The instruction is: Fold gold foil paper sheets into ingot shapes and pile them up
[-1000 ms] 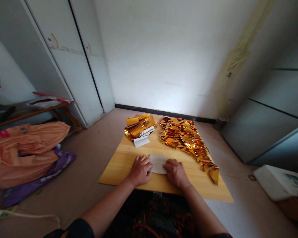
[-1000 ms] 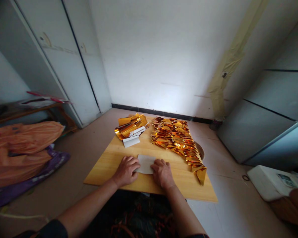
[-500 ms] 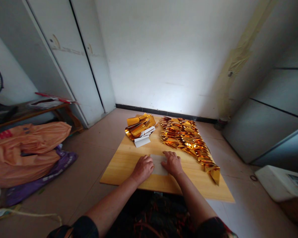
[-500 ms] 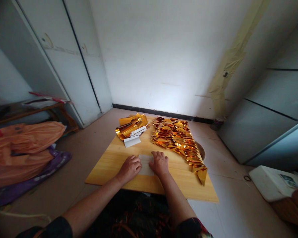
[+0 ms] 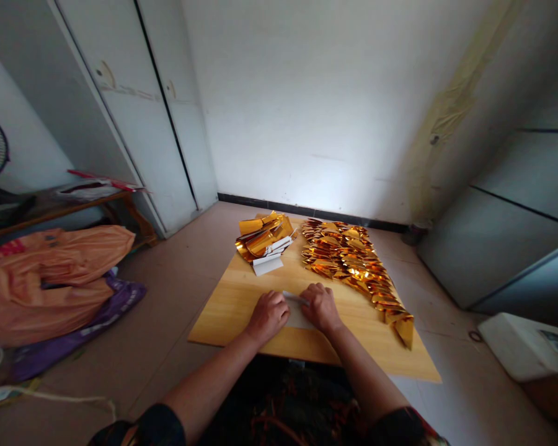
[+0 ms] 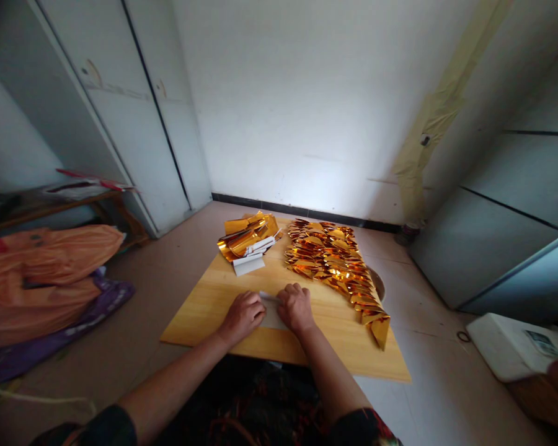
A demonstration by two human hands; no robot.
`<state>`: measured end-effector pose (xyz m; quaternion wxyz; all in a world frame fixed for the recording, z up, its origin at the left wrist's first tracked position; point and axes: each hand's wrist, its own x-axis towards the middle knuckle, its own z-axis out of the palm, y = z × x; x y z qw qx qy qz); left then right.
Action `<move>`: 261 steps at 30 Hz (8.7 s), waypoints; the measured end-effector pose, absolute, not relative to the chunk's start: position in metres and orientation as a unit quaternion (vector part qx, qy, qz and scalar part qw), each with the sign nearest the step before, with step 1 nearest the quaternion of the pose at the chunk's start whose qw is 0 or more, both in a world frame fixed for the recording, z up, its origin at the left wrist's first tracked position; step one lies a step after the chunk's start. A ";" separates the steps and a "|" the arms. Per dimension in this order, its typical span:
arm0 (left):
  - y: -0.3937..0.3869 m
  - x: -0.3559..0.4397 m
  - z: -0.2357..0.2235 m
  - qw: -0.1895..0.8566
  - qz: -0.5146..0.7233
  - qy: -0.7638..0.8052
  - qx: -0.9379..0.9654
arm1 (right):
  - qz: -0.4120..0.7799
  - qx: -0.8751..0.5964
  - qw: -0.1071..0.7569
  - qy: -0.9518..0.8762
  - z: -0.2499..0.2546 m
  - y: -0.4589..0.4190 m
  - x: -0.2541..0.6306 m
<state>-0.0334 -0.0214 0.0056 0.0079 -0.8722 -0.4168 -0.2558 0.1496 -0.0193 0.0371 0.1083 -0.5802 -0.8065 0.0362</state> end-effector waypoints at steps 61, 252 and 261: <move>-0.047 -0.037 0.025 0.006 -0.144 -0.406 -0.903 | 0.072 -0.475 0.167 -0.861 0.023 -0.067 0.194; -0.033 -0.031 0.013 0.018 -0.238 -0.376 -0.895 | 0.098 -0.381 0.259 -0.882 0.011 -0.041 0.172; -0.029 -0.029 0.010 0.005 -0.246 -0.389 -0.888 | 0.034 -0.403 0.228 -0.886 0.007 -0.045 0.165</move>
